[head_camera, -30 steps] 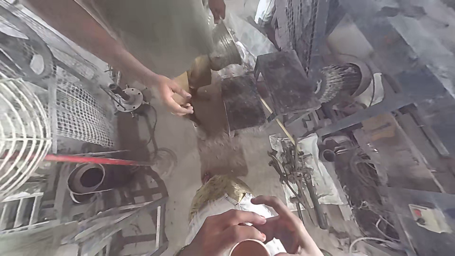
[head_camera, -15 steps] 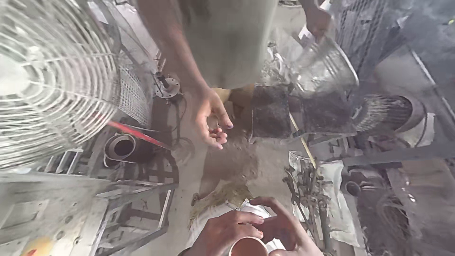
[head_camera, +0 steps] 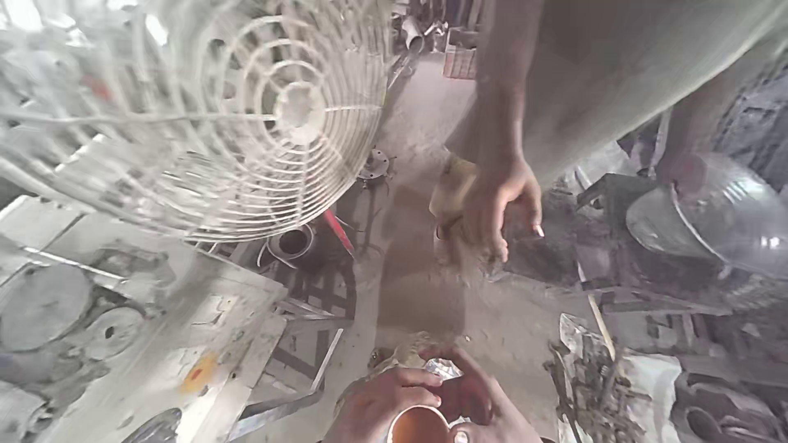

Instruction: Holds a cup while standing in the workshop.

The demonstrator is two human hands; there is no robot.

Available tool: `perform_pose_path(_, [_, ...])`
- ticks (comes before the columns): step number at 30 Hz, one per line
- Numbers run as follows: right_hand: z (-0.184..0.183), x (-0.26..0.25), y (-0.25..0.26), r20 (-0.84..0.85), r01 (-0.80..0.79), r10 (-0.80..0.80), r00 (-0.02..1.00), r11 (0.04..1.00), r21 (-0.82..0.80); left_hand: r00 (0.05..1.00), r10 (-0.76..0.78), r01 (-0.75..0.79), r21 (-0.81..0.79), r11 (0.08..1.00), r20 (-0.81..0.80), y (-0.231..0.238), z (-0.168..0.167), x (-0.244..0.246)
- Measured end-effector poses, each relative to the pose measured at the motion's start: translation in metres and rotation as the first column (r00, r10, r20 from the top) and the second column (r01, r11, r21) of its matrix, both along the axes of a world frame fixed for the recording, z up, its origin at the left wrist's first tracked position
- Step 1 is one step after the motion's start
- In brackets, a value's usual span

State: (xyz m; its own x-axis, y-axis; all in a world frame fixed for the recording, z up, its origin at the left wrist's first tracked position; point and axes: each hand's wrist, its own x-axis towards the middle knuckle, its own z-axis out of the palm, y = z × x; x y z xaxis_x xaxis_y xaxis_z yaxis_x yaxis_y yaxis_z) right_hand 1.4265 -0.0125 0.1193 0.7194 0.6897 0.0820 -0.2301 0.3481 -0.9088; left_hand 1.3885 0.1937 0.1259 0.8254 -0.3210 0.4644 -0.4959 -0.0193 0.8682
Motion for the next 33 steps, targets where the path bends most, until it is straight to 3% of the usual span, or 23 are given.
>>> perform_pose_path(7, [-0.008,-0.006,0.087,0.032,-0.100,0.100,0.994,0.995,-0.003,0.995,0.102,-0.102,0.025,0.994,0.008,0.085,-0.008,-0.026])
perform_pose_path(13, [-0.010,-0.019,0.133,-0.005,-0.148,0.148,0.989,0.989,-0.008,0.987,0.163,-0.163,0.003,0.987,0.010,0.127,-0.014,-0.047])
perform_pose_path(33, [-0.007,-0.020,0.168,0.010,-0.273,0.274,0.962,0.959,-0.083,0.959,0.284,-0.283,-0.058,0.957,0.010,0.151,-0.023,-0.075])
